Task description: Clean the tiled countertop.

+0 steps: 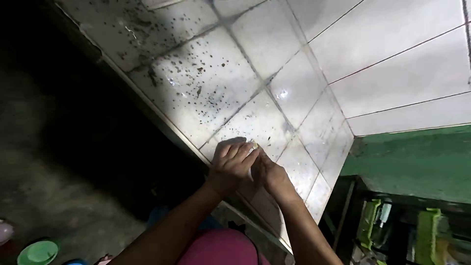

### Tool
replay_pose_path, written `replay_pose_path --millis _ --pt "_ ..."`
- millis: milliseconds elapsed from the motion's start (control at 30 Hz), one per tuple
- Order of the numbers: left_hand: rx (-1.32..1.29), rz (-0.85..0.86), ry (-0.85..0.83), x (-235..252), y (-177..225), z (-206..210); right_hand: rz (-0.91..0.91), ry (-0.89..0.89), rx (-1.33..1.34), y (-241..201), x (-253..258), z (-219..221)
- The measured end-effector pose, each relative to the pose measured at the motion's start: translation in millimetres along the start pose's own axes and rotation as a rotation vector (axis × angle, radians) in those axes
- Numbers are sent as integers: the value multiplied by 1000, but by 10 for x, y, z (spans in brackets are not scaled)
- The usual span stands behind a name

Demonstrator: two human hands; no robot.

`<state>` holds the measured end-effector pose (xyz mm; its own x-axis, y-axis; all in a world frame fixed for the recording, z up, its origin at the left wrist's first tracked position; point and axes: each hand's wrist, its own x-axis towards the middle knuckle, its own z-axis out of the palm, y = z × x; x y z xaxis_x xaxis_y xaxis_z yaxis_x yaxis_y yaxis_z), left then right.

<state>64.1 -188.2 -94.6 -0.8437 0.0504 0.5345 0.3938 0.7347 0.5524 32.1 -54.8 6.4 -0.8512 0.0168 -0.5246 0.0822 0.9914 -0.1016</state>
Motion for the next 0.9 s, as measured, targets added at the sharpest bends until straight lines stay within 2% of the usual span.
replay_pose_path --millis 67,167,233,300,400,467,600,700,833,900 --pt "17 0 -14 8 -5 -4 -33 8 -43 7 201 -106" --pt "38 -8 -32 7 6 -4 -20 20 -168 -150 790 -444" --pt "42 -14 -50 4 5 -24 -23 35 -153 -204 1038 -550" --pt "32 -14 -57 -3 11 -33 -43 44 -153 -239 886 -491" --pt "38 -16 -7 25 22 -34 -47 24 -117 -278 350 -156" --pt "59 -22 2 35 35 -46 -51 19 -94 -256 256 -55" --pt "41 -32 -76 55 44 -96 -53 20 -274 -394 833 -448" --pt "-16 -20 -67 18 19 -77 -33 49 -224 -417 1091 -564" --pt "-38 -21 -76 39 29 -92 -46 7 -207 -361 458 -201" --pt "-19 -24 -79 42 47 -86 -34 -16 -175 -333 318 -82"
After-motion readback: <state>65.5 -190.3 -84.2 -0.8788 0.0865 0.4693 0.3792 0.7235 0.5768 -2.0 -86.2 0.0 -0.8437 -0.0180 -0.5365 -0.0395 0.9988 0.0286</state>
